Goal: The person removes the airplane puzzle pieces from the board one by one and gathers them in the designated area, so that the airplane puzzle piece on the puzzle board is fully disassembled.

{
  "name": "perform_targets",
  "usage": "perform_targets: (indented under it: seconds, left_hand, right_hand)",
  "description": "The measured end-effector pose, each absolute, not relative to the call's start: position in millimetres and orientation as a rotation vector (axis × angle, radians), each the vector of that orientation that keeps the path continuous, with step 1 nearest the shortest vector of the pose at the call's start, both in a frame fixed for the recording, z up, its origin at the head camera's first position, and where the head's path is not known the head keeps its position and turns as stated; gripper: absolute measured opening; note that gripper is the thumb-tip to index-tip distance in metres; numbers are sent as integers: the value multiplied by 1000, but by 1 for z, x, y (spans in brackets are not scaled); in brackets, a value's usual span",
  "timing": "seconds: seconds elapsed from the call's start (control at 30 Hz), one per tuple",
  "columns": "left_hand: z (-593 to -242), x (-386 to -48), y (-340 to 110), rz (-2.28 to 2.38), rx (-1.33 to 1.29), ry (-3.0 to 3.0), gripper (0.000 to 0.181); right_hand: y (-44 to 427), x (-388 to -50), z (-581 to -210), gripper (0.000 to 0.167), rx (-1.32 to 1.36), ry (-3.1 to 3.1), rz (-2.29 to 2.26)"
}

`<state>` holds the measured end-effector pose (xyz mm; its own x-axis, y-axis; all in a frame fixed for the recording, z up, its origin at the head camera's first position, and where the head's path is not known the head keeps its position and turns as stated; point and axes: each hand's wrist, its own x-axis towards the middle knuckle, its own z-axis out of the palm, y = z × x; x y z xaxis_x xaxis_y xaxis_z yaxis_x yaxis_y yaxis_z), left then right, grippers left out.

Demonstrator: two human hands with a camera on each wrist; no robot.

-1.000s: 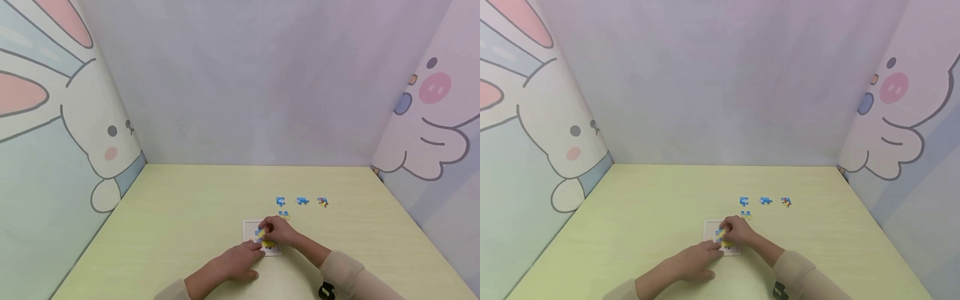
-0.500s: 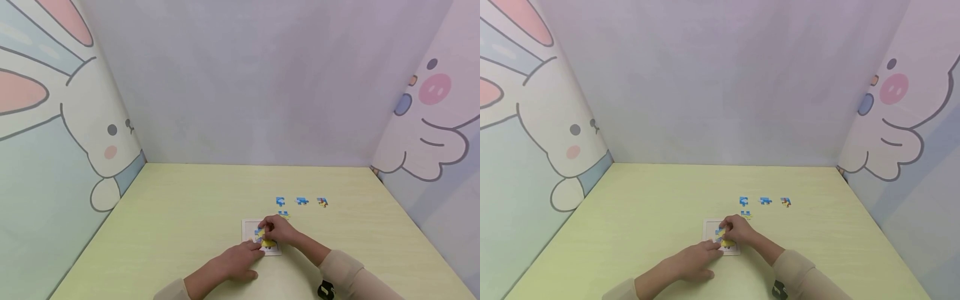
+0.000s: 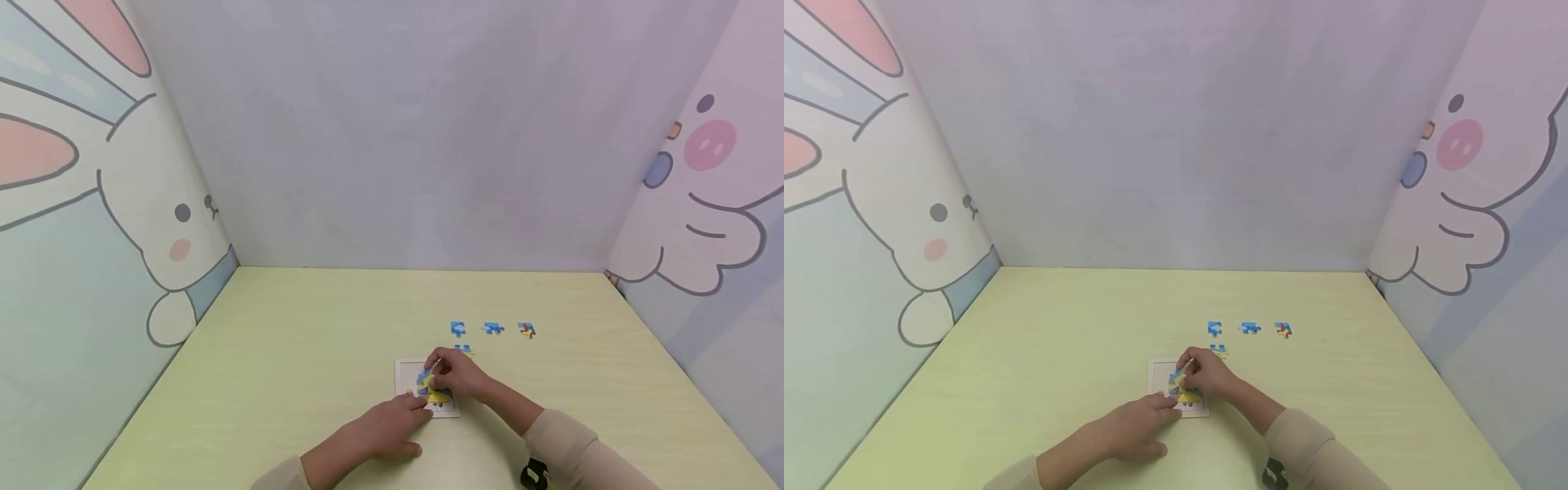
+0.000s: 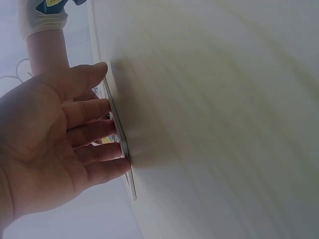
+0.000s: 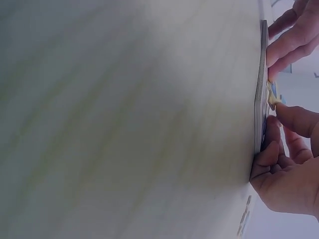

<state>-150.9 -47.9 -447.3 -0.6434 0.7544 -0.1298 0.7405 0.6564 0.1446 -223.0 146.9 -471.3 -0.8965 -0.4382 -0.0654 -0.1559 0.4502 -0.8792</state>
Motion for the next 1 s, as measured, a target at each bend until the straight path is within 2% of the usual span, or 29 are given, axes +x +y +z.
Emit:
perform_targets:
  seconds: [0.53, 1.0]
  left_hand:
    - [-449, -154, -51, 150, 1132, 2683, 52]
    - [-451, -150, -50, 101, 1367, 2743, 39]
  right_hand:
    - [151, -228, -473, 19, -296, 2322, -1619]
    - [181, -210, -457, 22, -213, 2369, -1687]
